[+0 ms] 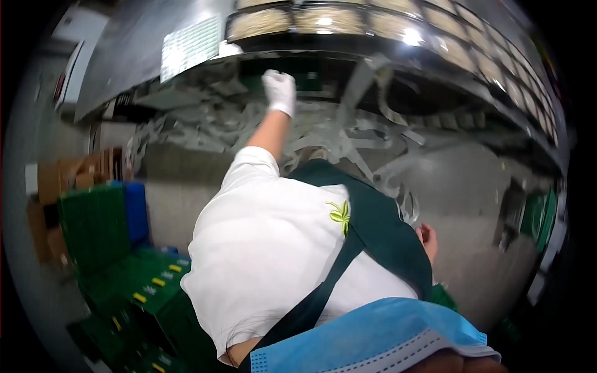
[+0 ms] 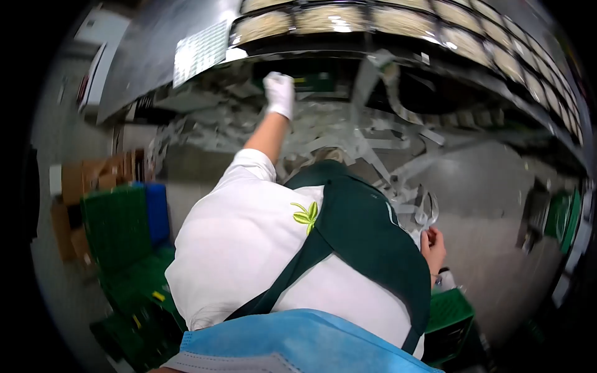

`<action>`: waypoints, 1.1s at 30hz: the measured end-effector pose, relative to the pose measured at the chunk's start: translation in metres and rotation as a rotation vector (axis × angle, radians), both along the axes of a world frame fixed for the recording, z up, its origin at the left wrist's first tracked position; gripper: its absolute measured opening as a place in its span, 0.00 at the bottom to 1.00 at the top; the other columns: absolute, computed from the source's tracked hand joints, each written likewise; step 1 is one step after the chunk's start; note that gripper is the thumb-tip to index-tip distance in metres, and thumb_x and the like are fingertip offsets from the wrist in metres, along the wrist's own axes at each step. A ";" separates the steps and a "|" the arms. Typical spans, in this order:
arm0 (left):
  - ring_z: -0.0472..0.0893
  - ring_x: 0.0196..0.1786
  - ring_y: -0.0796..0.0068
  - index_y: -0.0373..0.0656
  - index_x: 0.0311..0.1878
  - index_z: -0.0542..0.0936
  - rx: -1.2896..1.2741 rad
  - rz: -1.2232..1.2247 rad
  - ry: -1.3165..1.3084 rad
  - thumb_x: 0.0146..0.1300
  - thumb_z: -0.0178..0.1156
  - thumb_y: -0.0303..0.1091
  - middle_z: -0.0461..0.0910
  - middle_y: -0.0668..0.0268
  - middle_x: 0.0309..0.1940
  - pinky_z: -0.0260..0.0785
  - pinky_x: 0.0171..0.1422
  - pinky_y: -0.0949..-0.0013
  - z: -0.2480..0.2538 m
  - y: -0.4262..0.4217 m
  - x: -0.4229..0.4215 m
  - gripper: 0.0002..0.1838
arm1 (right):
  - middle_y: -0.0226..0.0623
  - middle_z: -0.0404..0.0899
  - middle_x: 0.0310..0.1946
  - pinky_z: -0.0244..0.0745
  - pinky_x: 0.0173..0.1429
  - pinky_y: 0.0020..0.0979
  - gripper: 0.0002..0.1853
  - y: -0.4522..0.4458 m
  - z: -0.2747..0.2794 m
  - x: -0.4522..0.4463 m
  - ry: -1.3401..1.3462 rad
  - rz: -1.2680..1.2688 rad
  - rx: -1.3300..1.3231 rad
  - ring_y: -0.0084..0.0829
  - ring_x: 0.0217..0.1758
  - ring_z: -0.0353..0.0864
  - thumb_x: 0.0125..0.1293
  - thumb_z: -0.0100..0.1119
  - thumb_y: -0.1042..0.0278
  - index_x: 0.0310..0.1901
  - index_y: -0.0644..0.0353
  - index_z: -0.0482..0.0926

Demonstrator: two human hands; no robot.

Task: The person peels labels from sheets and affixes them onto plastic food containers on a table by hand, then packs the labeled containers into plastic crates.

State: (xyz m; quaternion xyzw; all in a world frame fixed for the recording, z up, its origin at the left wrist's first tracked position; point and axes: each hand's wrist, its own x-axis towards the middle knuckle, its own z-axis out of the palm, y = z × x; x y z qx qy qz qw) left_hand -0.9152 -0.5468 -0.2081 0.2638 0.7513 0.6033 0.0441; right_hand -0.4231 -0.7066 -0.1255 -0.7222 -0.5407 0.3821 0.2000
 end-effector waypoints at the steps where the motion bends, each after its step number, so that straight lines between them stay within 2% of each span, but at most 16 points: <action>1: 0.59 0.18 0.78 0.41 0.20 0.64 0.055 0.145 -0.134 0.45 0.52 0.26 0.62 0.69 0.16 0.58 0.23 0.69 0.001 -0.010 -0.062 0.07 | 0.38 0.78 0.32 0.70 0.39 0.25 0.14 0.026 -0.003 -0.023 0.043 0.106 -0.007 0.26 0.35 0.76 0.56 0.56 0.68 0.44 0.63 0.72; 3: 0.58 0.16 0.74 0.40 0.19 0.65 0.169 0.550 -0.314 0.44 0.54 0.29 0.62 0.68 0.15 0.57 0.21 0.68 -0.011 -0.031 -0.172 0.08 | 0.39 0.78 0.33 0.70 0.39 0.25 0.14 0.074 0.012 -0.072 0.019 0.233 0.000 0.27 0.34 0.76 0.56 0.56 0.69 0.44 0.63 0.71; 5: 0.66 0.32 0.64 0.35 0.40 0.62 0.133 0.716 -0.591 0.45 0.57 0.34 0.65 0.58 0.34 0.61 0.37 0.63 0.004 -0.050 -0.219 0.21 | 0.39 0.77 0.32 0.70 0.39 0.25 0.14 0.110 0.033 -0.111 -0.010 0.299 0.046 0.26 0.33 0.76 0.57 0.55 0.70 0.44 0.64 0.71; 7: 0.71 0.48 0.55 0.35 0.61 0.49 0.218 0.703 -0.711 0.47 0.60 0.42 0.63 0.51 0.55 0.62 0.53 0.56 0.032 -0.056 -0.240 0.42 | 0.38 0.77 0.32 0.70 0.39 0.25 0.13 0.135 0.034 -0.131 -0.014 0.337 0.035 0.26 0.34 0.76 0.57 0.55 0.70 0.44 0.64 0.71; 9: 0.69 0.51 0.54 0.44 0.64 0.34 0.466 0.648 -0.761 0.48 0.61 0.51 0.54 0.54 0.61 0.59 0.56 0.48 0.027 -0.064 -0.285 0.53 | 0.38 0.77 0.31 0.70 0.39 0.25 0.13 0.154 0.033 -0.150 -0.066 0.419 0.004 0.27 0.34 0.76 0.56 0.56 0.70 0.43 0.64 0.71; 10: 0.73 0.47 0.58 0.39 0.62 0.50 0.566 0.665 -0.794 0.50 0.61 0.41 0.64 0.54 0.54 0.66 0.51 0.53 0.031 -0.065 -0.302 0.41 | 0.38 0.77 0.31 0.70 0.39 0.25 0.13 0.164 0.028 -0.158 -0.059 0.440 0.003 0.27 0.34 0.76 0.56 0.56 0.70 0.43 0.64 0.71; 12: 0.77 0.40 0.64 0.35 0.49 0.68 0.716 0.315 -0.653 0.52 0.58 0.28 0.73 0.55 0.43 0.72 0.40 0.61 0.028 -0.074 -0.340 0.20 | 0.39 0.78 0.30 0.70 0.39 0.26 0.13 0.176 0.021 -0.164 -0.148 0.575 -0.015 0.28 0.34 0.77 0.56 0.56 0.70 0.41 0.64 0.71; 13: 0.78 0.34 0.67 0.34 0.34 0.74 0.568 0.512 -0.563 0.50 0.53 0.19 0.77 0.58 0.34 0.71 0.32 0.69 0.042 -0.069 -0.339 0.06 | 0.40 0.78 0.29 0.70 0.38 0.27 0.12 0.184 0.026 -0.173 -0.179 0.622 0.004 0.30 0.34 0.78 0.55 0.57 0.69 0.40 0.63 0.72; 18: 0.75 0.31 0.71 0.38 0.32 0.76 0.666 0.359 -0.187 0.52 0.54 0.28 0.76 0.64 0.28 0.69 0.37 0.70 0.110 -0.112 -0.272 0.06 | 0.41 0.77 0.29 0.70 0.38 0.27 0.11 0.230 0.033 -0.201 -0.141 0.789 0.170 0.32 0.32 0.78 0.55 0.56 0.70 0.39 0.64 0.72; 20: 0.76 0.36 0.70 0.36 0.35 0.76 0.529 0.317 -0.109 0.56 0.50 0.31 0.76 0.60 0.34 0.69 0.42 0.70 0.143 -0.156 -0.222 0.09 | 0.41 0.77 0.29 0.70 0.39 0.26 0.10 0.248 0.045 -0.221 -0.067 0.861 0.231 0.31 0.32 0.77 0.55 0.57 0.71 0.39 0.63 0.73; 21: 0.77 0.36 0.70 0.34 0.36 0.75 0.266 0.200 0.079 0.59 0.47 0.31 0.77 0.60 0.34 0.71 0.42 0.68 0.165 -0.179 -0.190 0.10 | 0.40 0.77 0.29 0.70 0.39 0.26 0.10 0.256 0.055 -0.233 0.005 0.865 0.209 0.31 0.33 0.77 0.55 0.57 0.71 0.39 0.63 0.73; 23: 0.78 0.36 0.65 0.29 0.39 0.73 0.342 0.096 -0.073 0.61 0.44 0.31 0.76 0.53 0.39 0.72 0.41 0.64 0.196 -0.203 -0.136 0.13 | 0.38 0.77 0.32 0.69 0.40 0.26 0.11 0.270 0.065 -0.258 0.174 0.886 0.195 0.30 0.35 0.76 0.54 0.58 0.70 0.39 0.63 0.74; 24: 0.78 0.37 0.66 0.30 0.39 0.74 0.306 -0.203 -0.106 0.61 0.48 0.32 0.76 0.52 0.38 0.72 0.41 0.66 0.206 -0.203 -0.106 0.13 | 0.37 0.77 0.34 0.69 0.41 0.26 0.12 0.274 0.066 -0.273 0.275 0.895 0.199 0.30 0.37 0.76 0.53 0.59 0.70 0.39 0.62 0.74; 28: 0.74 0.33 0.80 0.34 0.36 0.77 -0.105 -0.050 -0.208 0.56 0.55 0.27 0.77 0.66 0.30 0.66 0.40 0.78 0.215 -0.143 -0.028 0.08 | 0.37 0.73 0.45 0.64 0.52 0.31 0.22 0.266 0.108 -0.349 0.500 1.315 0.762 0.35 0.47 0.71 0.48 0.64 0.64 0.46 0.58 0.72; 30: 0.73 0.32 0.84 0.36 0.36 0.77 0.094 -0.112 -0.351 0.56 0.55 0.25 0.77 0.69 0.30 0.64 0.38 0.82 0.199 -0.116 -0.011 0.06 | 0.36 0.74 0.43 0.61 0.55 0.34 0.24 0.263 0.100 -0.360 0.502 1.437 0.721 0.36 0.49 0.70 0.47 0.65 0.61 0.47 0.58 0.71; 33: 0.74 0.33 0.84 0.37 0.35 0.77 0.219 -0.143 -0.382 0.55 0.56 0.24 0.78 0.69 0.30 0.66 0.40 0.82 0.193 -0.102 0.002 0.05 | 0.35 0.75 0.35 0.70 0.42 0.27 0.17 0.271 0.093 -0.349 0.523 1.327 0.401 0.30 0.37 0.75 0.49 0.64 0.66 0.40 0.61 0.72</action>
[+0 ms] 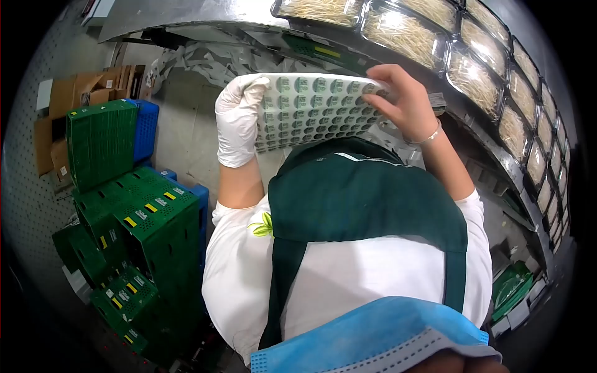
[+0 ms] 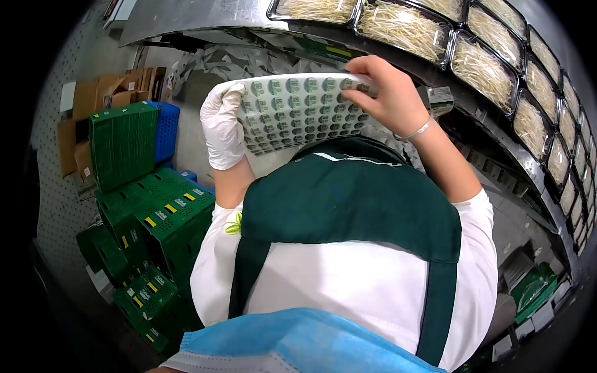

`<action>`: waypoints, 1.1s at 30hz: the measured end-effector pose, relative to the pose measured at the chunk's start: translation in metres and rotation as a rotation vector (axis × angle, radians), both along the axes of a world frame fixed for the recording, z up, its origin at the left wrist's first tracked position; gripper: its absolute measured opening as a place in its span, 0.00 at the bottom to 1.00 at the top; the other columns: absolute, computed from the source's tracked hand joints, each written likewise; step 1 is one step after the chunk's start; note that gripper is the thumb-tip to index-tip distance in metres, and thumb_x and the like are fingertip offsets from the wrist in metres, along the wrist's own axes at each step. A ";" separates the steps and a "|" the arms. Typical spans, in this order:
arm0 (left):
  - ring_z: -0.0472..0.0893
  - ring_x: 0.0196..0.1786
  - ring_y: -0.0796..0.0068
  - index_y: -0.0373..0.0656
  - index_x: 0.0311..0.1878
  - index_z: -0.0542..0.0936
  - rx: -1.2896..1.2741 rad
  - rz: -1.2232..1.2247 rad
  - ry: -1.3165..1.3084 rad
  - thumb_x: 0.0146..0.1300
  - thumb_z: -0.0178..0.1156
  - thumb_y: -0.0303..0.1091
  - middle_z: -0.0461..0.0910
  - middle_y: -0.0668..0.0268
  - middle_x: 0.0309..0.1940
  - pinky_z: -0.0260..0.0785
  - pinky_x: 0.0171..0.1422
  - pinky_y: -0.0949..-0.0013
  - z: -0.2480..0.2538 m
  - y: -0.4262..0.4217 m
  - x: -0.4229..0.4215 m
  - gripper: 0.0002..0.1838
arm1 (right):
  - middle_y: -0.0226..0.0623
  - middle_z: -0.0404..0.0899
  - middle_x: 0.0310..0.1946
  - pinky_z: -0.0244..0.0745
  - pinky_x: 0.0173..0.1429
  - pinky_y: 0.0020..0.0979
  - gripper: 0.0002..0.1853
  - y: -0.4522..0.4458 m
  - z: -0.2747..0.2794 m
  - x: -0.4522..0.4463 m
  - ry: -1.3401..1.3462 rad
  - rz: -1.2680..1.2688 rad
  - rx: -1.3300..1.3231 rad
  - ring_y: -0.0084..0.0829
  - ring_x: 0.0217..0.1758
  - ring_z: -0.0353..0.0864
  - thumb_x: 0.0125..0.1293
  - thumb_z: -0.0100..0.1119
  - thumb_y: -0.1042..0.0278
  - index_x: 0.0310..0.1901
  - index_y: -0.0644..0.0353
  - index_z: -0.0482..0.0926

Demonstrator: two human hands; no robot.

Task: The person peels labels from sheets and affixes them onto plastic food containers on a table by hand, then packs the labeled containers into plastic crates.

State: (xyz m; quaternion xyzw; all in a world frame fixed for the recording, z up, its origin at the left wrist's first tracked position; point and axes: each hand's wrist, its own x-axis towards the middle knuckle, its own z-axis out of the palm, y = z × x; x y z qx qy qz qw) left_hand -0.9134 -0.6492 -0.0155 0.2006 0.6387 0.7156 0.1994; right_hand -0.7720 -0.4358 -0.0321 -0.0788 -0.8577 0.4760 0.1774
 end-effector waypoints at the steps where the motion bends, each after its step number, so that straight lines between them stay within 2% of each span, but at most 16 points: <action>1: 0.75 0.34 0.83 0.37 0.34 0.76 0.031 -0.043 -0.059 0.54 0.56 0.23 0.78 0.68 0.30 0.67 0.41 0.80 0.001 0.003 0.000 0.04 | 0.35 0.75 0.33 0.71 0.38 0.24 0.15 0.006 0.000 0.005 -0.029 -0.023 -0.102 0.27 0.34 0.76 0.49 0.63 0.68 0.38 0.62 0.71; 3: 0.75 0.34 0.82 0.37 0.34 0.76 0.061 -0.099 -0.120 0.53 0.57 0.22 0.78 0.67 0.30 0.68 0.42 0.79 0.005 0.018 0.003 0.04 | 0.28 0.74 0.24 0.68 0.34 0.18 0.10 0.015 -0.003 0.009 -0.049 -0.037 -0.357 0.15 0.28 0.71 0.50 0.62 0.72 0.33 0.63 0.72; 5: 0.76 0.33 0.79 0.36 0.34 0.75 0.063 0.055 -0.068 0.50 0.58 0.19 0.79 0.65 0.30 0.69 0.42 0.77 0.012 0.039 0.012 0.07 | 0.27 0.74 0.22 0.66 0.31 0.17 0.08 0.024 -0.003 0.007 -0.120 -0.062 -0.321 0.14 0.26 0.69 0.51 0.62 0.72 0.30 0.63 0.73; 9: 0.76 0.31 0.79 0.36 0.29 0.77 0.131 -0.069 -0.155 0.46 0.60 0.16 0.79 0.65 0.28 0.69 0.41 0.77 -0.013 0.016 -0.030 0.07 | 0.25 0.72 0.18 0.62 0.28 0.16 0.08 0.016 0.005 -0.011 -0.101 -0.114 -0.334 0.13 0.23 0.67 0.52 0.62 0.69 0.26 0.65 0.74; 15: 0.76 0.30 0.82 0.37 0.31 0.78 0.222 -0.096 -0.241 0.50 0.62 0.25 0.79 0.67 0.27 0.67 0.38 0.78 -0.008 0.000 -0.104 0.05 | 0.22 0.62 0.13 0.54 0.22 0.19 0.13 0.002 0.004 -0.067 -0.094 -0.066 -0.361 0.13 0.19 0.57 0.57 0.58 0.66 0.20 0.65 0.71; 17: 0.76 0.30 0.82 0.38 0.33 0.78 0.058 -0.185 -0.228 0.51 0.61 0.26 0.79 0.68 0.27 0.67 0.38 0.78 0.007 0.005 -0.125 0.06 | 0.22 0.63 0.13 0.54 0.22 0.19 0.14 -0.005 0.006 -0.086 -0.012 -0.028 -0.346 0.13 0.19 0.58 0.57 0.58 0.66 0.20 0.65 0.71; 19: 0.76 0.28 0.83 0.39 0.35 0.78 0.038 -0.368 -0.308 0.52 0.57 0.23 0.79 0.68 0.27 0.68 0.35 0.79 -0.019 -0.004 -0.165 0.06 | 0.23 0.63 0.13 0.54 0.22 0.19 0.12 -0.006 0.004 -0.104 -0.012 -0.031 -0.287 0.12 0.19 0.58 0.56 0.59 0.65 0.24 0.65 0.74; 21: 0.76 0.29 0.84 0.40 0.36 0.79 0.100 -0.331 -0.302 0.53 0.56 0.22 0.79 0.68 0.28 0.68 0.35 0.80 -0.017 0.000 -0.172 0.07 | 0.26 0.67 0.16 0.59 0.24 0.19 0.12 -0.006 0.013 -0.119 -0.250 -0.107 -0.168 0.15 0.20 0.62 0.55 0.60 0.64 0.32 0.65 0.75; 22: 0.76 0.29 0.84 0.40 0.36 0.79 0.101 -0.346 -0.311 0.53 0.56 0.22 0.79 0.68 0.28 0.68 0.35 0.80 -0.018 -0.001 -0.180 0.07 | 0.33 0.73 0.27 0.66 0.33 0.23 0.19 -0.007 0.015 -0.130 -0.071 -0.143 0.202 0.23 0.28 0.70 0.53 0.61 0.61 0.44 0.62 0.73; 23: 0.76 0.30 0.84 0.39 0.36 0.79 0.044 -0.352 -0.257 0.53 0.56 0.22 0.80 0.67 0.29 0.68 0.35 0.80 -0.021 -0.002 -0.187 0.07 | 0.33 0.73 0.27 0.66 0.33 0.23 0.19 -0.011 0.022 -0.141 -0.083 -0.155 0.203 0.23 0.28 0.70 0.53 0.61 0.61 0.44 0.62 0.73; 25: 0.76 0.30 0.84 0.39 0.36 0.79 -0.019 -0.368 -0.216 0.53 0.56 0.21 0.80 0.67 0.29 0.68 0.35 0.80 -0.023 -0.004 -0.188 0.07 | 0.36 0.73 0.40 0.66 0.44 0.31 0.22 -0.023 0.038 -0.156 0.087 -0.133 0.786 0.33 0.40 0.71 0.52 0.60 0.60 0.48 0.59 0.69; 27: 0.77 0.31 0.84 0.39 0.36 0.79 -0.003 -0.391 -0.235 0.53 0.56 0.21 0.80 0.67 0.29 0.69 0.36 0.80 -0.020 -0.003 -0.193 0.07 | 0.37 0.71 0.44 0.63 0.50 0.36 0.22 -0.035 0.033 -0.172 0.040 -0.029 0.824 0.37 0.45 0.69 0.53 0.58 0.62 0.49 0.56 0.68; 29: 0.77 0.31 0.84 0.39 0.36 0.79 0.038 -0.398 -0.267 0.53 0.56 0.21 0.80 0.67 0.29 0.69 0.36 0.80 -0.021 -0.005 -0.196 0.07 | 0.36 0.71 0.39 0.65 0.47 0.35 0.16 -0.040 0.023 -0.180 0.050 -0.046 0.839 0.36 0.41 0.70 0.53 0.56 0.67 0.45 0.57 0.70; 31: 0.76 0.31 0.84 0.39 0.36 0.79 0.033 -0.340 -0.305 0.53 0.56 0.21 0.80 0.68 0.29 0.69 0.37 0.80 -0.021 -0.007 -0.197 0.07 | 0.34 0.70 0.34 0.69 0.41 0.31 0.14 -0.045 0.020 -0.182 -0.045 -0.059 0.749 0.33 0.38 0.71 0.50 0.55 0.72 0.41 0.56 0.72; 32: 0.76 0.30 0.84 0.39 0.36 0.79 0.001 -0.337 -0.301 0.53 0.56 0.21 0.79 0.68 0.29 0.69 0.36 0.80 -0.028 -0.012 -0.200 0.07 | 0.31 0.69 0.29 0.70 0.32 0.27 0.13 -0.050 0.015 -0.183 -0.002 -0.102 0.763 0.30 0.34 0.72 0.46 0.54 0.75 0.37 0.55 0.73; 33: 0.76 0.30 0.84 0.39 0.36 0.79 -0.003 -0.334 -0.300 0.53 0.56 0.21 0.79 0.68 0.29 0.69 0.36 0.80 -0.030 -0.014 -0.199 0.07 | 0.31 0.69 0.29 0.70 0.32 0.27 0.13 -0.053 0.013 -0.182 0.000 -0.100 0.760 0.30 0.34 0.72 0.46 0.54 0.75 0.37 0.55 0.73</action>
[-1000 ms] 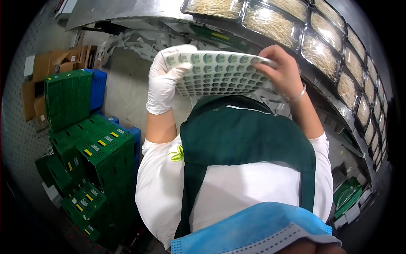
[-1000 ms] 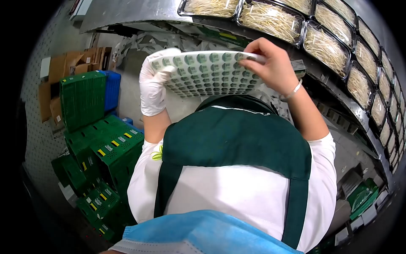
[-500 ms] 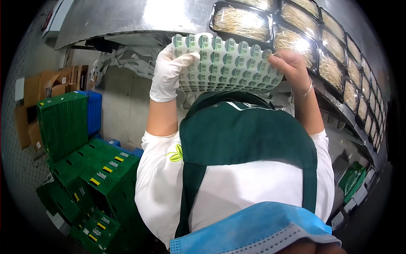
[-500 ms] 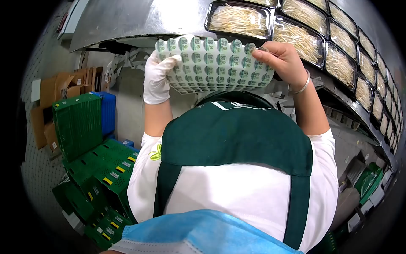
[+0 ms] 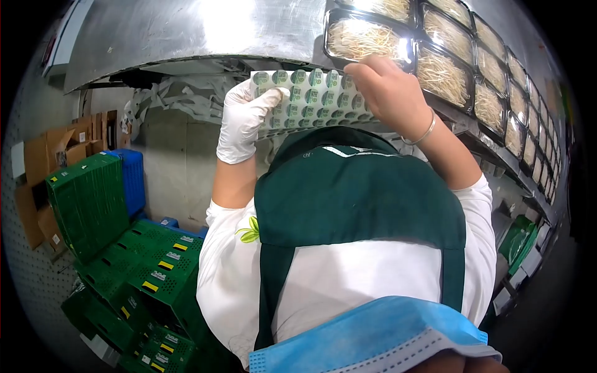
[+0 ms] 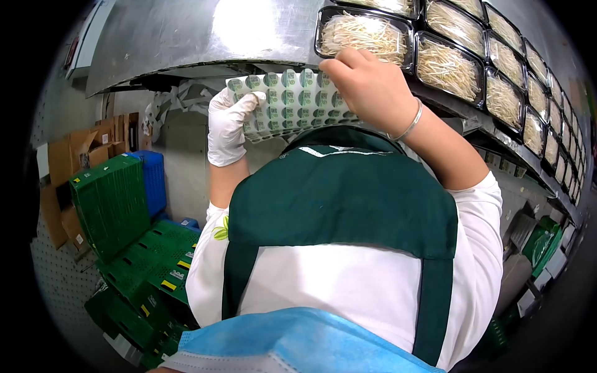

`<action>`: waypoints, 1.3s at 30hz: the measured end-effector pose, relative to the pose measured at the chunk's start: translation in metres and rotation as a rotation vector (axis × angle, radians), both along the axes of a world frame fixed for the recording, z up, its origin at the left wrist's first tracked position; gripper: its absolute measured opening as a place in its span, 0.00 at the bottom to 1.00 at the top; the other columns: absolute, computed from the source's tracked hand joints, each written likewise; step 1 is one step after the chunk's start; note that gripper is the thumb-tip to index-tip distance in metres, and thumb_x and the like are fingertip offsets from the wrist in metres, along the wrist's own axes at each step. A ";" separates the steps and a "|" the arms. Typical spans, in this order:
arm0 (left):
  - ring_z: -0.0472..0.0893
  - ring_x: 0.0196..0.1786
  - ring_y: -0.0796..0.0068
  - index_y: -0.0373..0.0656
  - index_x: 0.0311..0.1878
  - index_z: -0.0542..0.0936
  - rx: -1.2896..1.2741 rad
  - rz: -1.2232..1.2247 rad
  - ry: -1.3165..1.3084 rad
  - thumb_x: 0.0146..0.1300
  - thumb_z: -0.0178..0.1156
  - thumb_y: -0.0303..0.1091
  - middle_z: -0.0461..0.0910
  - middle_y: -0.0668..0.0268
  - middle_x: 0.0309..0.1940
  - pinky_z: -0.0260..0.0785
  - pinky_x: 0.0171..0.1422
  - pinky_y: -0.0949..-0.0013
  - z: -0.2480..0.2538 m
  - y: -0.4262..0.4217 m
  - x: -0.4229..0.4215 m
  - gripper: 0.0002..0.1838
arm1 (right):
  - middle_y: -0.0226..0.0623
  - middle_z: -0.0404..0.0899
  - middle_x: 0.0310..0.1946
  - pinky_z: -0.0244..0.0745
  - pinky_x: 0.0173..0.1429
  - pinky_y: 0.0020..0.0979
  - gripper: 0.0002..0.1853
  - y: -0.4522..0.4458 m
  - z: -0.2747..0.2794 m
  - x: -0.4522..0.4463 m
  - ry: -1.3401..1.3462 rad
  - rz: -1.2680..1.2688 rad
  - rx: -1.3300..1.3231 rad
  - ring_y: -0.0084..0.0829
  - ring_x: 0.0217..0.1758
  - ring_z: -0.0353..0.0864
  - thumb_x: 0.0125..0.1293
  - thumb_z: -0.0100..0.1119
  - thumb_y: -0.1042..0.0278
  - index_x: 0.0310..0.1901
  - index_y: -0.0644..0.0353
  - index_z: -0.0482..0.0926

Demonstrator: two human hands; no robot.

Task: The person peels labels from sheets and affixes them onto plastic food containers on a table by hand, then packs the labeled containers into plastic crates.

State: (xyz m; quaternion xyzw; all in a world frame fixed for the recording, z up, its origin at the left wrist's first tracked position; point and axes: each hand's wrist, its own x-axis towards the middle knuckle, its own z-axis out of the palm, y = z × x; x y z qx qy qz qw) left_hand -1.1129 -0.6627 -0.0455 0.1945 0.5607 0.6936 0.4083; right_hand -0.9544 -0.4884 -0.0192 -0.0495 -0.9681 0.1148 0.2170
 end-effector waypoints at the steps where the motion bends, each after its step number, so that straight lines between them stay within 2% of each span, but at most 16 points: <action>1: 0.76 0.30 0.84 0.39 0.36 0.79 -0.011 0.009 -0.005 0.53 0.56 0.20 0.79 0.68 0.29 0.68 0.36 0.80 -0.001 0.000 0.000 0.08 | 0.30 0.69 0.28 0.70 0.30 0.27 0.13 -0.001 -0.002 -0.001 -0.024 -0.016 0.008 0.29 0.32 0.72 0.45 0.54 0.75 0.37 0.55 0.73; 8: 0.76 0.31 0.82 0.35 0.36 0.78 -0.059 0.012 -0.189 0.54 0.55 0.24 0.79 0.67 0.30 0.69 0.38 0.78 -0.031 -0.004 -0.003 0.07 | 0.26 0.72 0.26 0.67 0.26 0.24 0.10 0.002 -0.029 0.002 0.216 0.134 0.102 0.26 0.24 0.69 0.41 0.54 0.75 0.30 0.55 0.74; 10: 0.76 0.32 0.81 0.34 0.37 0.77 -0.065 0.079 -0.264 0.54 0.55 0.26 0.78 0.66 0.31 0.69 0.38 0.78 -0.039 -0.007 -0.006 0.07 | 0.27 0.73 0.25 0.70 0.31 0.23 0.09 0.014 -0.028 0.005 0.258 0.152 -0.150 0.26 0.27 0.74 0.47 0.55 0.78 0.33 0.57 0.75; 12: 0.76 0.32 0.81 0.34 0.37 0.76 -0.043 0.111 -0.294 0.54 0.55 0.26 0.78 0.65 0.32 0.68 0.38 0.78 -0.040 -0.013 -0.008 0.08 | 0.30 0.75 0.26 0.70 0.37 0.22 0.07 0.034 -0.030 -0.002 0.220 -0.208 -1.001 0.24 0.32 0.75 0.54 0.56 0.74 0.36 0.59 0.76; 15: 0.75 0.31 0.82 0.35 0.36 0.76 -0.056 0.073 -0.269 0.54 0.55 0.26 0.77 0.67 0.30 0.68 0.37 0.78 -0.052 -0.026 -0.013 0.07 | 0.41 0.66 0.44 0.70 0.45 0.26 0.21 0.064 -0.053 -0.036 0.347 -0.287 -1.235 0.29 0.45 0.71 0.54 0.56 0.74 0.50 0.60 0.64; 16: 0.75 0.30 0.83 0.35 0.35 0.76 -0.079 0.101 -0.253 0.54 0.55 0.25 0.77 0.68 0.29 0.68 0.37 0.79 -0.054 -0.025 -0.014 0.06 | 0.49 0.55 0.56 0.71 0.48 0.29 0.34 0.072 -0.068 -0.037 0.213 -0.239 -1.204 0.36 0.53 0.69 0.50 0.56 0.81 0.59 0.60 0.53; 17: 0.74 0.30 0.83 0.36 0.35 0.76 -0.103 0.132 -0.238 0.53 0.55 0.25 0.77 0.69 0.28 0.67 0.36 0.79 -0.057 -0.025 -0.013 0.06 | 0.41 0.72 0.36 0.72 0.35 0.25 0.20 0.063 -0.081 -0.051 0.429 -0.222 -1.032 0.29 0.34 0.75 0.52 0.55 0.74 0.49 0.61 0.66; 18: 0.74 0.29 0.84 0.36 0.34 0.76 -0.128 0.164 -0.225 0.53 0.56 0.25 0.77 0.69 0.28 0.67 0.36 0.79 -0.060 -0.027 -0.012 0.06 | 0.48 0.57 0.55 0.72 0.49 0.29 0.32 0.066 -0.077 -0.049 0.126 -0.372 -0.832 0.35 0.55 0.66 0.50 0.55 0.82 0.58 0.60 0.56; 21: 0.75 0.30 0.83 0.36 0.35 0.76 -0.105 0.151 -0.241 0.53 0.56 0.25 0.77 0.68 0.29 0.67 0.37 0.78 -0.065 -0.033 -0.012 0.06 | 0.47 0.57 0.54 0.73 0.46 0.28 0.33 0.064 -0.091 -0.059 0.172 -0.338 -0.633 0.35 0.55 0.66 0.48 0.56 0.81 0.57 0.58 0.57; 26: 0.76 0.32 0.82 0.34 0.37 0.76 -0.103 0.161 -0.226 0.53 0.55 0.25 0.78 0.66 0.32 0.68 0.38 0.77 -0.068 -0.039 -0.013 0.07 | 0.47 0.61 0.53 0.59 0.57 0.40 0.35 0.098 -0.097 -0.047 0.169 -0.406 0.218 0.43 0.54 0.64 0.48 0.62 0.64 0.56 0.64 0.57; 28: 0.76 0.32 0.81 0.34 0.37 0.76 -0.106 0.188 -0.195 0.54 0.55 0.25 0.78 0.65 0.32 0.68 0.39 0.77 -0.066 -0.036 -0.014 0.08 | 0.48 0.60 0.54 0.57 0.57 0.43 0.40 0.139 -0.100 -0.034 0.076 -0.624 0.090 0.45 0.56 0.62 0.49 0.61 0.57 0.59 0.64 0.52; 30: 0.76 0.32 0.81 0.33 0.37 0.76 -0.123 0.194 -0.246 0.54 0.55 0.24 0.78 0.65 0.32 0.68 0.39 0.78 -0.078 -0.042 -0.016 0.08 | 0.44 0.69 0.48 0.66 0.49 0.37 0.34 0.160 -0.100 -0.048 0.331 -0.626 -0.756 0.37 0.51 0.70 0.50 0.60 0.54 0.55 0.64 0.62; 32: 0.76 0.31 0.81 0.33 0.37 0.76 -0.111 0.202 -0.258 0.54 0.54 0.24 0.78 0.65 0.32 0.68 0.39 0.78 -0.075 -0.039 -0.016 0.08 | 0.41 0.66 0.43 0.71 0.39 0.23 0.32 0.175 -0.111 -0.075 0.531 -0.486 -0.956 0.27 0.39 0.71 0.50 0.57 0.76 0.57 0.61 0.56; 34: 0.75 0.31 0.82 0.33 0.37 0.76 -0.122 0.218 -0.248 0.54 0.54 0.24 0.78 0.66 0.32 0.67 0.38 0.78 -0.063 -0.034 -0.010 0.08 | 0.42 0.70 0.38 0.71 0.40 0.29 0.31 0.161 -0.078 -0.092 0.344 -0.643 -0.832 0.32 0.37 0.72 0.46 0.61 0.70 0.53 0.62 0.61; 37: 0.76 0.32 0.80 0.34 0.37 0.75 -0.160 0.238 -0.214 0.55 0.53 0.25 0.78 0.65 0.31 0.68 0.38 0.77 -0.059 -0.034 -0.012 0.07 | 0.47 0.72 0.36 0.67 0.46 0.39 0.29 0.160 -0.098 -0.112 0.275 -0.741 0.085 0.44 0.41 0.71 0.47 0.59 0.66 0.53 0.61 0.63; 39: 0.75 0.31 0.82 0.34 0.37 0.76 -0.165 0.271 -0.231 0.54 0.54 0.24 0.78 0.65 0.32 0.66 0.38 0.78 -0.052 -0.030 -0.008 0.08 | 0.46 0.71 0.39 0.66 0.49 0.39 0.29 0.157 -0.085 -0.110 0.085 -0.730 -0.067 0.44 0.43 0.70 0.47 0.58 0.63 0.53 0.61 0.63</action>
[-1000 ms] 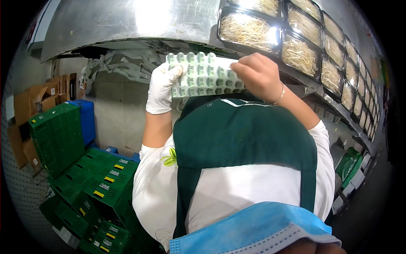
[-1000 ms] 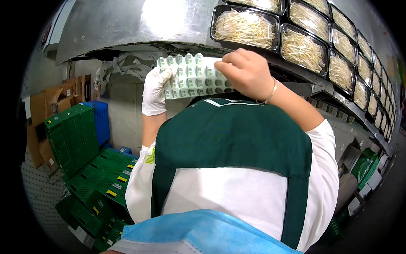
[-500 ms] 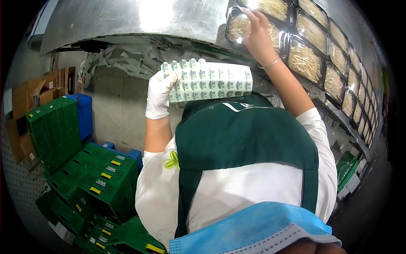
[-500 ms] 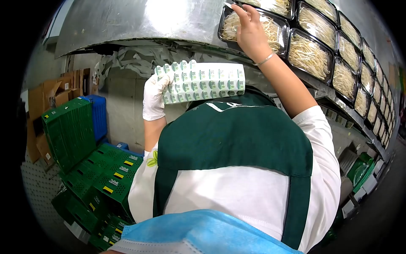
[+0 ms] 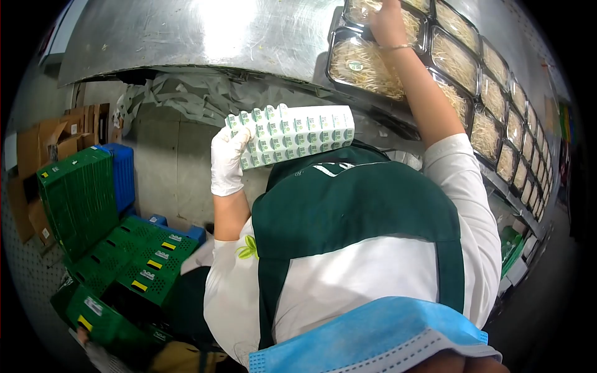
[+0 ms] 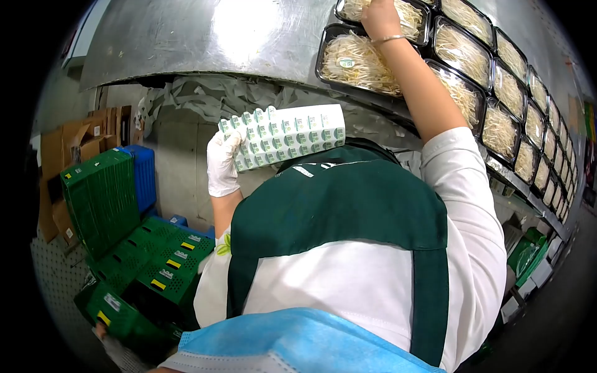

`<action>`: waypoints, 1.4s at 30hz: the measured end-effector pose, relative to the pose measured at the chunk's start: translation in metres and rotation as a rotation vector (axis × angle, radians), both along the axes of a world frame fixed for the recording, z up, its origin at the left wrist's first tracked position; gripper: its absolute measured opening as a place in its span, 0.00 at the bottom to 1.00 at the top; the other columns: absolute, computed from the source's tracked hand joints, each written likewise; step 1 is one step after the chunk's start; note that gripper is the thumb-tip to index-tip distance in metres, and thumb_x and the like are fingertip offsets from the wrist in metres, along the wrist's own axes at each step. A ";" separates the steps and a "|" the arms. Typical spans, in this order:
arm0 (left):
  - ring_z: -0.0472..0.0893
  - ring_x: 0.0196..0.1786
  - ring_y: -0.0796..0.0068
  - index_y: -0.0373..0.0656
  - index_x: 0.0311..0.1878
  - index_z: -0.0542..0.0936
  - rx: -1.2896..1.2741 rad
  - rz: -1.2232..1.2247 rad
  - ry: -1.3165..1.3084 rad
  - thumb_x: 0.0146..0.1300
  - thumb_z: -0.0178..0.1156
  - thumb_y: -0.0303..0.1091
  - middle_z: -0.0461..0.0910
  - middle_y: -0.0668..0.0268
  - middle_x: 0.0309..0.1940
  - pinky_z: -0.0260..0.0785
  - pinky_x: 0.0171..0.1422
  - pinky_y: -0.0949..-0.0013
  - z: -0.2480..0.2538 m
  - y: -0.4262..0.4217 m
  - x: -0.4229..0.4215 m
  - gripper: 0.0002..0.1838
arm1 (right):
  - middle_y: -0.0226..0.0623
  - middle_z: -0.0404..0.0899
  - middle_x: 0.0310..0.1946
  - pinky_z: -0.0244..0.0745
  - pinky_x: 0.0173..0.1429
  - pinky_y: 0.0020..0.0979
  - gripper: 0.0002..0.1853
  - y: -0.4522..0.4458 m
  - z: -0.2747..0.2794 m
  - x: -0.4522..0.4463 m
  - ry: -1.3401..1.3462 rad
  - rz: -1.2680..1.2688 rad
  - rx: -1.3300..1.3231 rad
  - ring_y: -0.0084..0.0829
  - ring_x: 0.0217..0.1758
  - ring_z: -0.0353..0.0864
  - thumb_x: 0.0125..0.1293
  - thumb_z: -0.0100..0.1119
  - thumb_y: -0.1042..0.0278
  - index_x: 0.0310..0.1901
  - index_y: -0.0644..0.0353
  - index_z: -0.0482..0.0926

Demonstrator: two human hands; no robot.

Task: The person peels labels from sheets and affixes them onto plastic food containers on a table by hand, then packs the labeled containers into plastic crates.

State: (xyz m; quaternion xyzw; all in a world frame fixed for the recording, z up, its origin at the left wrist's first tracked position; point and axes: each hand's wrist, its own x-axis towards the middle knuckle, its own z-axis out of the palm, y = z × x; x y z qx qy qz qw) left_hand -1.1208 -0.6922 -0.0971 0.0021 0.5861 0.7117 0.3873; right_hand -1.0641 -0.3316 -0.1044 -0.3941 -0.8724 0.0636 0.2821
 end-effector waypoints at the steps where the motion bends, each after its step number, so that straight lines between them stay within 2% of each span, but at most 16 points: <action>1: 0.75 0.31 0.82 0.34 0.37 0.76 -0.001 0.003 -0.001 0.54 0.54 0.24 0.78 0.65 0.32 0.66 0.38 0.78 -0.004 -0.002 0.002 0.08 | 0.46 0.71 0.42 0.64 0.52 0.39 0.30 -0.001 0.008 0.003 -0.120 0.024 -0.200 0.44 0.46 0.68 0.48 0.58 0.61 0.54 0.60 0.63; 3: 0.75 0.31 0.82 0.33 0.38 0.76 0.014 0.003 0.065 0.54 0.53 0.24 0.78 0.66 0.31 0.66 0.38 0.79 -0.014 -0.011 0.002 0.08 | 0.47 0.72 0.38 0.64 0.52 0.41 0.32 0.047 -0.033 0.019 -0.060 -0.036 0.350 0.47 0.44 0.70 0.49 0.57 0.54 0.54 0.60 0.62; 5: 0.74 0.31 0.83 0.34 0.38 0.76 -0.063 0.005 0.089 0.55 0.54 0.25 0.77 0.67 0.30 0.66 0.39 0.79 -0.006 -0.006 0.001 0.08 | 0.45 0.73 0.35 0.68 0.47 0.37 0.31 0.067 -0.010 0.025 -0.066 -0.117 0.097 0.42 0.39 0.72 0.49 0.59 0.58 0.53 0.64 0.62; 7: 0.74 0.32 0.82 0.34 0.39 0.75 0.053 0.045 -0.012 0.56 0.53 0.25 0.77 0.67 0.32 0.66 0.39 0.79 -0.017 -0.010 0.003 0.08 | 0.40 0.73 0.33 0.70 0.41 0.30 0.28 0.129 -0.042 0.010 0.587 0.113 -0.634 0.33 0.35 0.72 0.48 0.61 0.65 0.50 0.66 0.63; 8: 0.74 0.32 0.82 0.34 0.39 0.75 0.055 0.043 -0.009 0.56 0.53 0.25 0.77 0.67 0.32 0.66 0.39 0.79 -0.014 -0.010 0.004 0.08 | 0.35 0.72 0.30 0.70 0.36 0.25 0.25 0.144 -0.041 0.002 0.556 0.049 -0.555 0.26 0.31 0.70 0.47 0.62 0.71 0.47 0.66 0.65; 15: 0.75 0.44 0.76 0.32 0.49 0.70 0.058 -0.003 0.131 0.57 0.50 0.24 0.74 0.57 0.47 0.66 0.49 0.74 0.009 0.006 0.007 0.16 | 0.37 0.75 0.34 0.70 0.39 0.28 0.23 0.129 -0.030 -0.061 -0.073 -0.039 -0.084 0.27 0.36 0.74 0.48 0.61 0.62 0.45 0.64 0.69; 20: 0.75 0.46 0.71 0.33 0.48 0.71 0.051 0.083 0.195 0.57 0.51 0.25 0.72 0.54 0.49 0.65 0.53 0.71 0.016 0.009 0.014 0.15 | 0.38 0.76 0.36 0.70 0.40 0.29 0.24 0.192 -0.025 -0.007 -0.237 -0.091 -0.214 0.26 0.39 0.75 0.49 0.60 0.56 0.44 0.63 0.73; 23: 0.75 0.45 0.68 0.33 0.46 0.72 0.208 0.075 0.239 0.56 0.52 0.23 0.73 0.51 0.47 0.65 0.53 0.69 0.015 0.007 0.019 0.13 | 0.38 0.77 0.37 0.70 0.40 0.29 0.25 0.242 -0.025 0.076 0.009 -0.196 -0.447 0.26 0.41 0.75 0.50 0.60 0.52 0.44 0.62 0.74; 24: 0.75 0.45 0.70 0.34 0.44 0.73 0.255 0.044 0.223 0.56 0.54 0.24 0.74 0.53 0.45 0.66 0.52 0.70 0.011 0.005 0.017 0.12 | 0.33 0.79 0.27 0.69 0.39 0.25 0.21 0.240 -0.027 0.095 0.173 -0.221 -0.481 0.23 0.32 0.76 0.48 0.61 0.49 0.34 0.60 0.80; 27: 0.75 0.45 0.72 0.34 0.43 0.75 0.176 -0.075 0.187 0.56 0.56 0.26 0.75 0.55 0.43 0.66 0.51 0.71 -0.005 -0.005 0.009 0.11 | 0.31 0.79 0.28 0.69 0.36 0.25 0.21 0.248 -0.034 0.115 -0.080 -0.173 -0.520 0.23 0.29 0.75 0.48 0.61 0.49 0.36 0.59 0.79; 29: 0.76 0.44 0.73 0.33 0.42 0.75 0.189 -0.113 0.222 0.56 0.56 0.27 0.76 0.57 0.41 0.67 0.49 0.71 0.020 0.021 0.013 0.11 | 0.34 0.79 0.26 0.69 0.37 0.28 0.23 0.228 -0.022 0.105 -0.204 -0.140 -0.415 0.27 0.27 0.76 0.49 0.57 0.45 0.35 0.59 0.79; 34: 0.77 0.43 0.67 0.29 0.43 0.72 0.182 -0.154 0.212 0.55 0.54 0.24 0.76 0.52 0.40 0.68 0.49 0.70 0.034 0.078 0.041 0.13 | 0.43 0.77 0.41 0.69 0.47 0.37 0.40 0.206 0.005 0.118 -0.564 -0.404 -0.135 0.42 0.45 0.76 0.44 0.45 0.26 0.45 0.58 0.73; 36: 0.75 0.45 0.67 0.28 0.45 0.71 0.233 -0.165 0.242 0.54 0.52 0.21 0.75 0.52 0.42 0.66 0.51 0.71 0.048 0.106 0.047 0.14 | 0.42 0.77 0.39 0.70 0.45 0.32 0.31 0.280 0.018 0.151 -0.342 -0.048 -0.986 0.35 0.43 0.76 0.51 0.51 0.38 0.44 0.60 0.73; 37: 0.75 0.46 0.68 0.28 0.45 0.70 0.265 -0.126 0.221 0.53 0.52 0.20 0.75 0.52 0.43 0.66 0.52 0.72 0.052 0.116 0.052 0.15 | 0.40 0.77 0.37 0.70 0.43 0.30 0.27 0.239 -0.017 0.152 -0.150 -0.220 -0.467 0.31 0.40 0.77 0.54 0.53 0.44 0.45 0.61 0.73; 39: 0.76 0.42 0.73 0.29 0.44 0.71 0.235 -0.149 0.345 0.54 0.50 0.19 0.76 0.55 0.40 0.67 0.48 0.76 0.052 0.130 0.055 0.13 | 0.37 0.77 0.34 0.71 0.40 0.26 0.18 0.178 0.012 0.140 0.086 0.242 -0.471 0.24 0.34 0.75 0.58 0.54 0.59 0.46 0.61 0.72; 42: 0.74 0.36 0.83 0.32 0.40 0.73 0.184 -0.218 0.395 0.57 0.47 0.16 0.78 0.64 0.35 0.67 0.42 0.81 0.051 0.135 0.063 0.09 | 0.38 0.74 0.39 0.69 0.46 0.29 0.18 0.020 0.084 0.129 0.001 0.788 -0.486 0.28 0.40 0.73 0.58 0.53 0.61 0.48 0.61 0.70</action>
